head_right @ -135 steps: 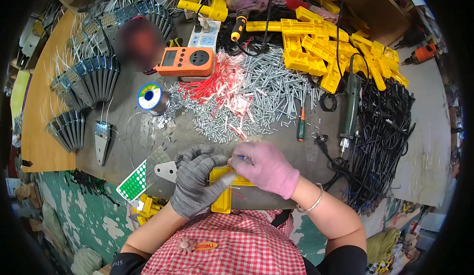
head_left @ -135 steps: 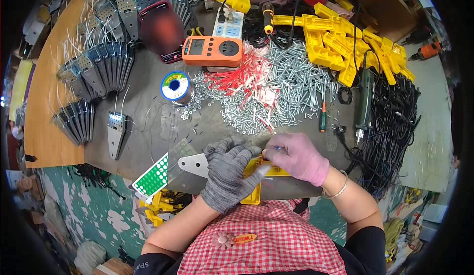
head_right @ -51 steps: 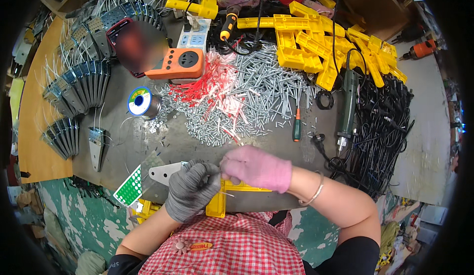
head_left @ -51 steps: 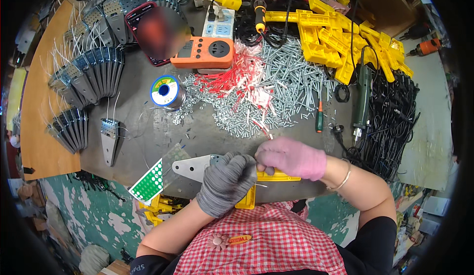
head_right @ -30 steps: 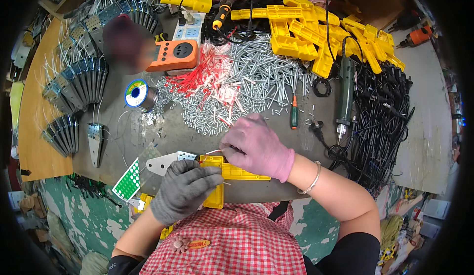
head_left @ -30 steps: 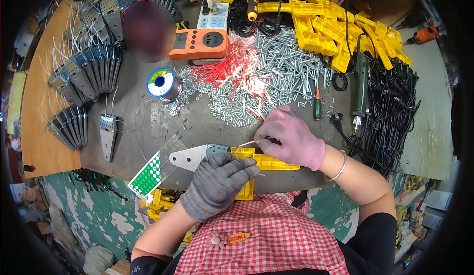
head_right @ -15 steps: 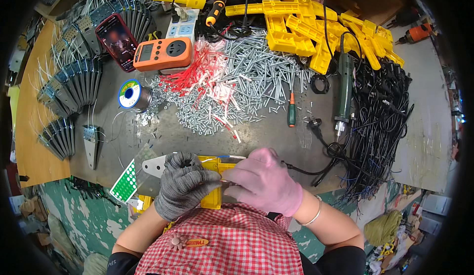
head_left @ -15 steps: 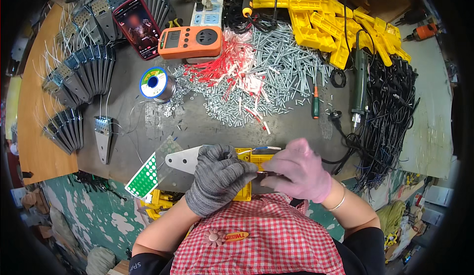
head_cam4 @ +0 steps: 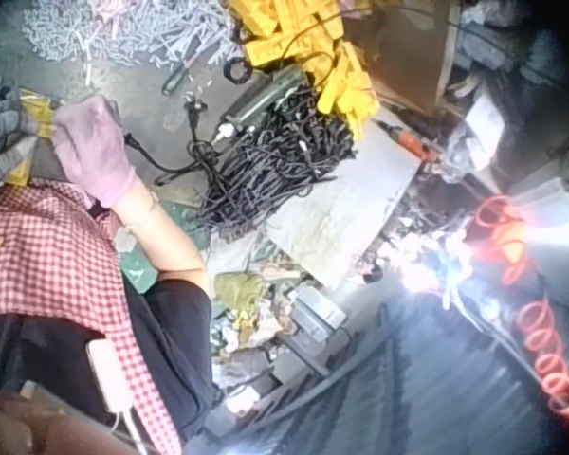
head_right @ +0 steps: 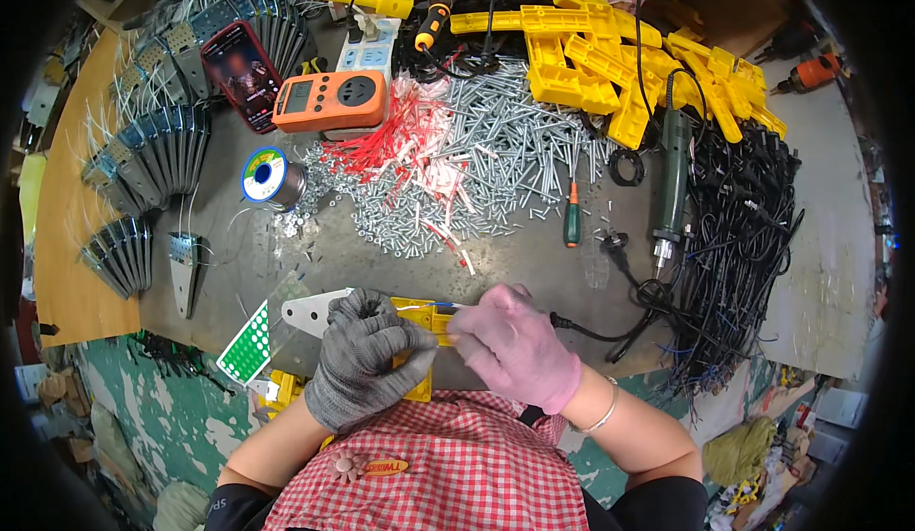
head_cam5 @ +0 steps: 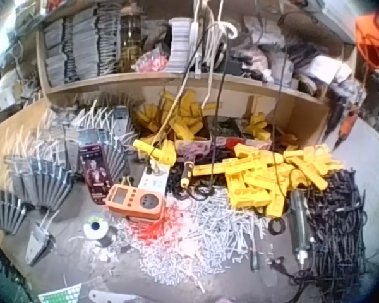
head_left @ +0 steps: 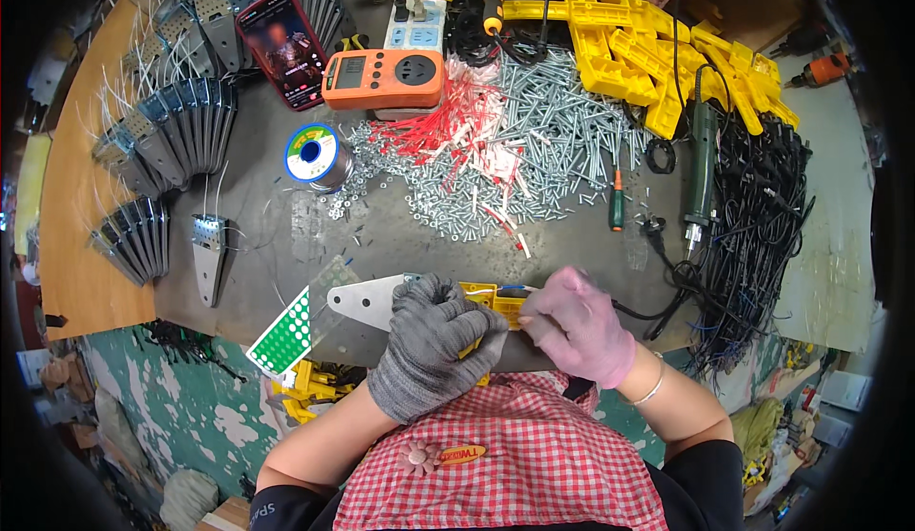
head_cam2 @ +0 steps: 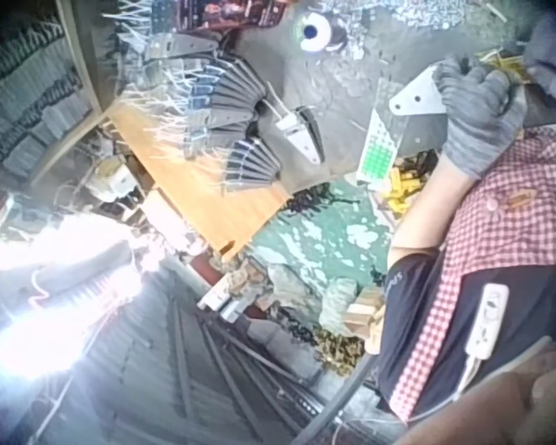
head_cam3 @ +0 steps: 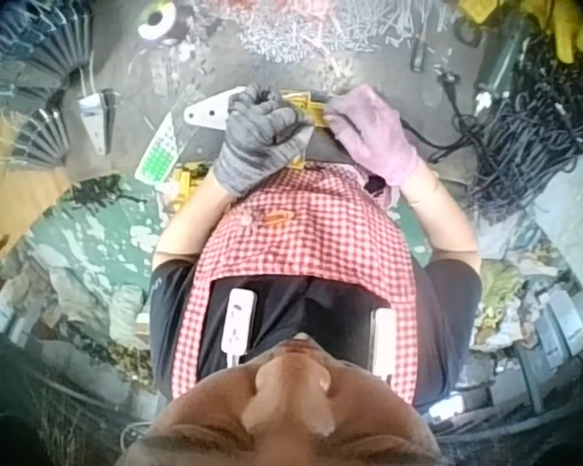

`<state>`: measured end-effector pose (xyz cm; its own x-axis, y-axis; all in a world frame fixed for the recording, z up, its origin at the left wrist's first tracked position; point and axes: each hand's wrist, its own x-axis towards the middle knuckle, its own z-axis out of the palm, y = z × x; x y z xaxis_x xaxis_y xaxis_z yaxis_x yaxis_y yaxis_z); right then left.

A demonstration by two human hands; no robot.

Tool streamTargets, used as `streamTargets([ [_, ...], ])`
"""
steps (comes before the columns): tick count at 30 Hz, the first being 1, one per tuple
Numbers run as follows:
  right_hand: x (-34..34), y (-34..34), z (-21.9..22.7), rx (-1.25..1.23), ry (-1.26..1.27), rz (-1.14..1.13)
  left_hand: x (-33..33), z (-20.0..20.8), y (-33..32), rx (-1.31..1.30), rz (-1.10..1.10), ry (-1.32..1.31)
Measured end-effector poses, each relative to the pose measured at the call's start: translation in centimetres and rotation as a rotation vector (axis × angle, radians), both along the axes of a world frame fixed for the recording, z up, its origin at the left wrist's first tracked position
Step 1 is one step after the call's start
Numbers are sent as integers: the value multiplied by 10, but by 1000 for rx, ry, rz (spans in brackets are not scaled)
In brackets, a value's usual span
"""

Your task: The person assembles small yellow plastic housings and metal plates by connecting wires with a soldering iron and fastening parts with an electric screwdriver.

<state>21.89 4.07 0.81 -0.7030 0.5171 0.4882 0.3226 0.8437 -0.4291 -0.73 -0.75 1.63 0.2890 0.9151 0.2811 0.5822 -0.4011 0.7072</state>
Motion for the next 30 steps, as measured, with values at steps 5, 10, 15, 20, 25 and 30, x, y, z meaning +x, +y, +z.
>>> streamTargets([
  [5,-5,-5,6,-223,105,-78,-1,1,-1,-43,42,-30],
  [10,-5,-4,8,-285,134,-84,0,2,-1,-128,76,-58],
  [15,-5,-4,9,-318,132,-84,0,3,1,-108,72,-108],
  [20,-5,-3,12,-328,127,-16,7,12,-1,52,69,70],
  [25,-2,5,3,-297,162,-109,16,-13,-4,214,-17,84],
  [30,4,15,15,-394,51,206,4,-1,1,119,-47,113],
])
